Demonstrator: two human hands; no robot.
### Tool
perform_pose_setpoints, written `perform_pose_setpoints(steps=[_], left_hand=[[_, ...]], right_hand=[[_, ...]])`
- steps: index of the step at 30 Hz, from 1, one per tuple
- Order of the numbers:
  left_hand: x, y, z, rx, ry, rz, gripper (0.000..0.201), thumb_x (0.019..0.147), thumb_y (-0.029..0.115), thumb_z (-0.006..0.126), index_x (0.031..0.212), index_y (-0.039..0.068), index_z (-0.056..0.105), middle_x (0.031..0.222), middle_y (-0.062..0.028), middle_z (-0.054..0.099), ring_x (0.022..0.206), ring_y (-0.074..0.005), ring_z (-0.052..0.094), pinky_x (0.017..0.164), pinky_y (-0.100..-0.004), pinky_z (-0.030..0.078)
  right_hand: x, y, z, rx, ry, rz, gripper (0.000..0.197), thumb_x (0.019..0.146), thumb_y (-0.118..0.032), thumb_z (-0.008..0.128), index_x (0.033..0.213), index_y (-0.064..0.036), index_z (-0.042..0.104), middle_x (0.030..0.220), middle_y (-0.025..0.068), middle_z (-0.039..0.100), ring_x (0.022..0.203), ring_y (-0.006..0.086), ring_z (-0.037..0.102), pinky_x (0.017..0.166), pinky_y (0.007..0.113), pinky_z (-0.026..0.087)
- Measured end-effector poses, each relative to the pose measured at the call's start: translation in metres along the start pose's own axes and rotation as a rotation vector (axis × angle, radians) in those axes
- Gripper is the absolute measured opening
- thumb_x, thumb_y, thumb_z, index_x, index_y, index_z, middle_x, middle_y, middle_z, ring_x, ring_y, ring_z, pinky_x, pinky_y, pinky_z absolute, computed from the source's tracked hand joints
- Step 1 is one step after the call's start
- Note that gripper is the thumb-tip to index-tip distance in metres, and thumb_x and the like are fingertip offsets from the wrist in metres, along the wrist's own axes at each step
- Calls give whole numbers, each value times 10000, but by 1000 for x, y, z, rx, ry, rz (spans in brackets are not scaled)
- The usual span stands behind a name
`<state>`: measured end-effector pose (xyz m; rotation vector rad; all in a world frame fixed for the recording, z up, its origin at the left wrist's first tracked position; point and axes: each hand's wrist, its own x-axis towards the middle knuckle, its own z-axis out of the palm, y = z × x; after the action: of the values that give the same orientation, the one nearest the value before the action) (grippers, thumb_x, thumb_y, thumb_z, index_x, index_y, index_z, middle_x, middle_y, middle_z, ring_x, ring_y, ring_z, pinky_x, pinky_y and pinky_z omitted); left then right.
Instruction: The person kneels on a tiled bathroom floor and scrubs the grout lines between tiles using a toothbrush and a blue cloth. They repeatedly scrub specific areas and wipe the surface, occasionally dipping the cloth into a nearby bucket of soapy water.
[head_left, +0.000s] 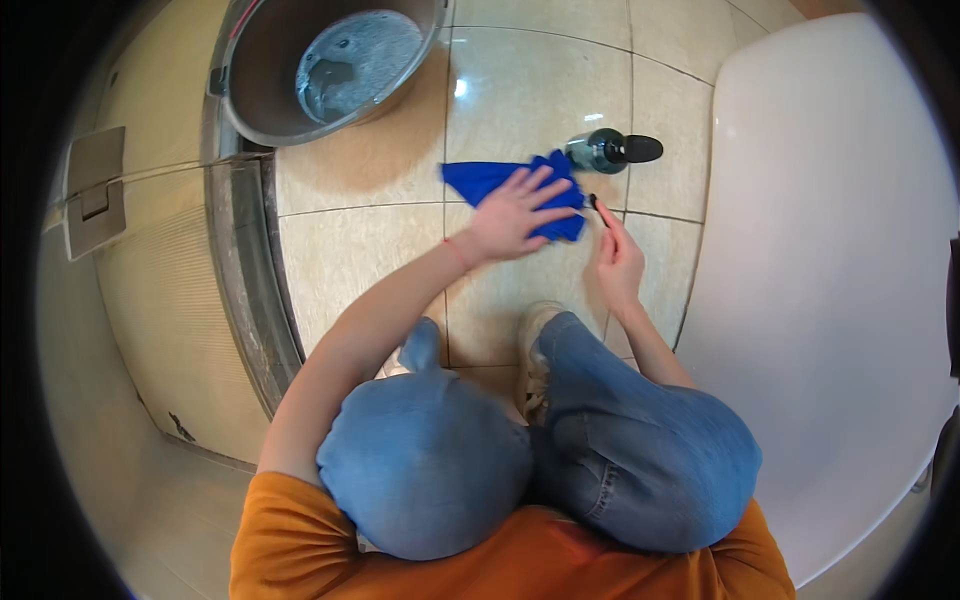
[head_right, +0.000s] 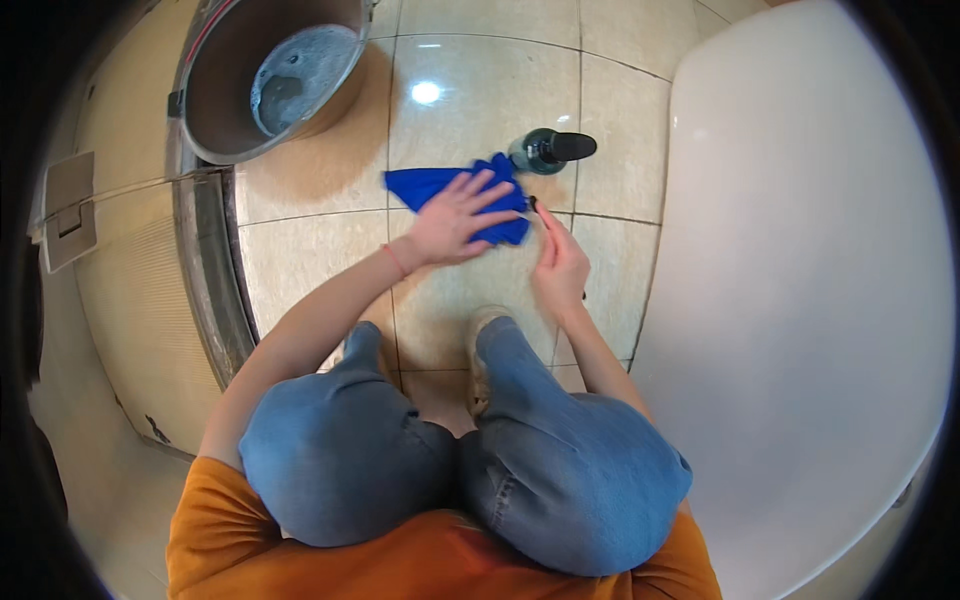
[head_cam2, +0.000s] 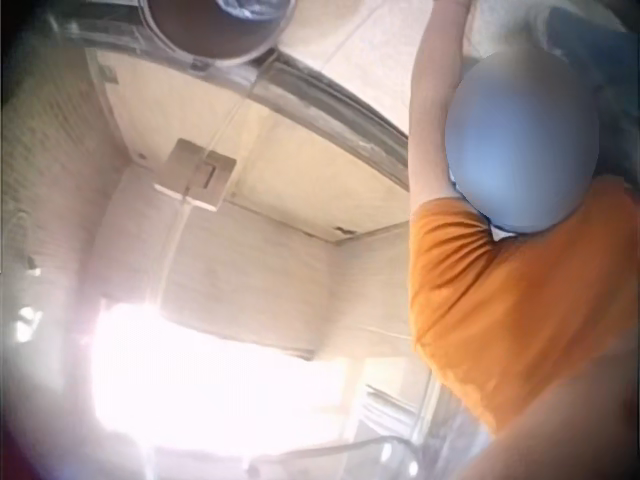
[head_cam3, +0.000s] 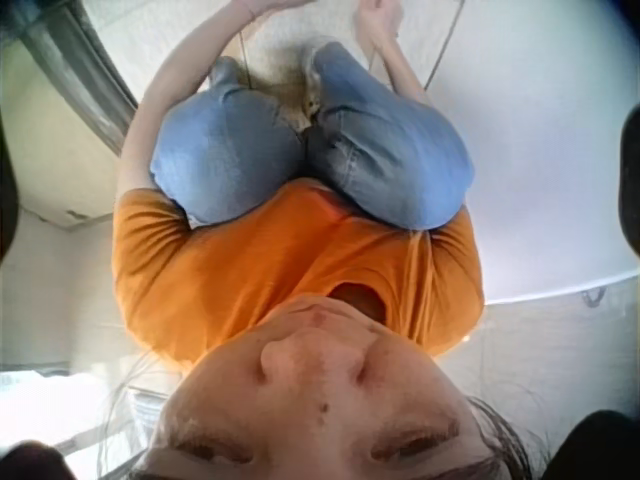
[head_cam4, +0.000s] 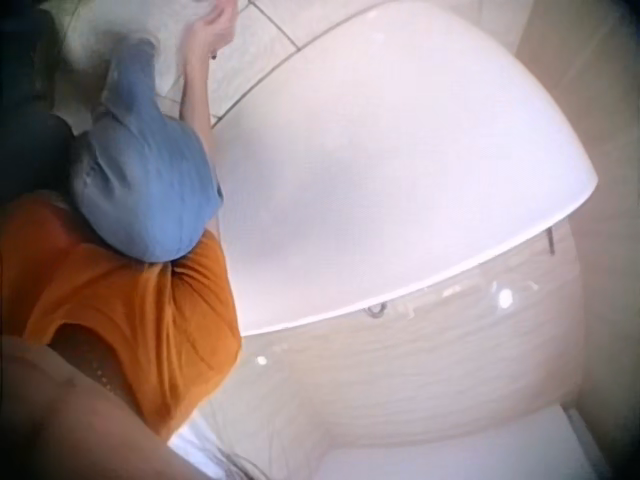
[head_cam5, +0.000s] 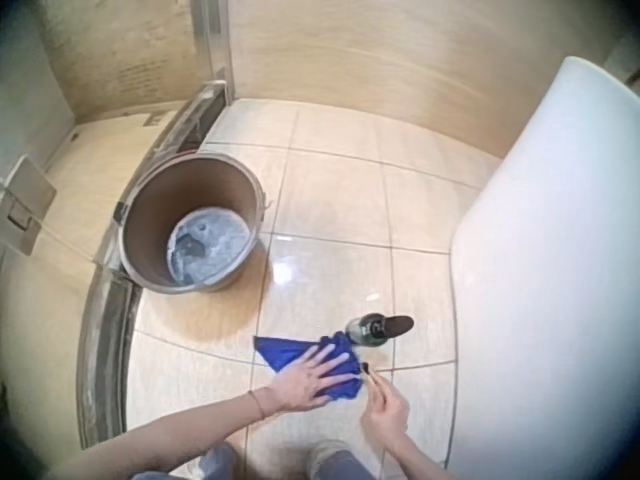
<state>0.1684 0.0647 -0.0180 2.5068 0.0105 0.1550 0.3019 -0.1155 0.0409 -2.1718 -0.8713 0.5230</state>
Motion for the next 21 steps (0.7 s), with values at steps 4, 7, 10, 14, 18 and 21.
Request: perform_pose_setpoints(steps=[4, 7, 10, 14, 18, 21], left_hand=[[17, 36, 32, -8, -112, 82, 664, 851, 406, 730, 1480, 288, 553, 1647, -53, 382, 1548, -312, 288, 1268, -515, 216], [-5, 30, 25, -57, -43, 21, 657, 832, 348, 740, 1464, 299, 566, 1640, -45, 395, 1545, -312, 297, 1261, -513, 231], [-42, 16, -4, -76, 68, -109, 652, 804, 294, 748, 1436, 311, 587, 1637, -47, 400, 1528, -337, 326, 1235, -533, 273], [-101, -14, -44, 39, 126, -314, 654, 796, 263, 740, 1434, 301, 602, 1616, -46, 436, 1503, -361, 361, 1215, -533, 306], [-150, -29, -71, 145, 71, -387, 683, 799, 245, 711, 1468, 245, 573, 1643, -81, 395, 1528, -387, 314, 1236, -540, 256], [-147, -34, -81, 197, -188, -336, 722, 910, 397, 701, 1567, 259, 435, 1708, -88, 243, 1570, -401, 193, 1253, -560, 200]], right_hand=[[-13, 17, -9, 63, 16, 98, 398, 1036, -28, 492, 1393, -113, 647, 1287, 118, 719, 1068, 213, 713, 881, 312, 536], [-14, 12, -11, 35, -6, 97, 400, 1035, -31, 489, 1399, -105, 639, 1298, 111, 716, 1046, 205, 710, 861, 302, 533], [-17, 16, -8, 30, 31, 11, 412, 1033, -27, 487, 1405, -120, 636, 1285, 112, 721, 986, 193, 712, 841, 298, 533], [-20, 22, -5, 16, 81, 83, 411, 1034, -52, 489, 1414, -139, 620, 1088, 100, 747, 783, 184, 677, 733, 327, 516], [-27, 45, 0, 2, 163, 226, 414, 1044, -104, 493, 1448, -156, 570, 760, 63, 620, 653, 193, 607, 642, 376, 483], [-27, 59, -5, -41, 175, 289, 361, 1048, -135, 503, 1381, -182, 633, 759, 85, 623, 662, 223, 621, 649, 392, 493]])
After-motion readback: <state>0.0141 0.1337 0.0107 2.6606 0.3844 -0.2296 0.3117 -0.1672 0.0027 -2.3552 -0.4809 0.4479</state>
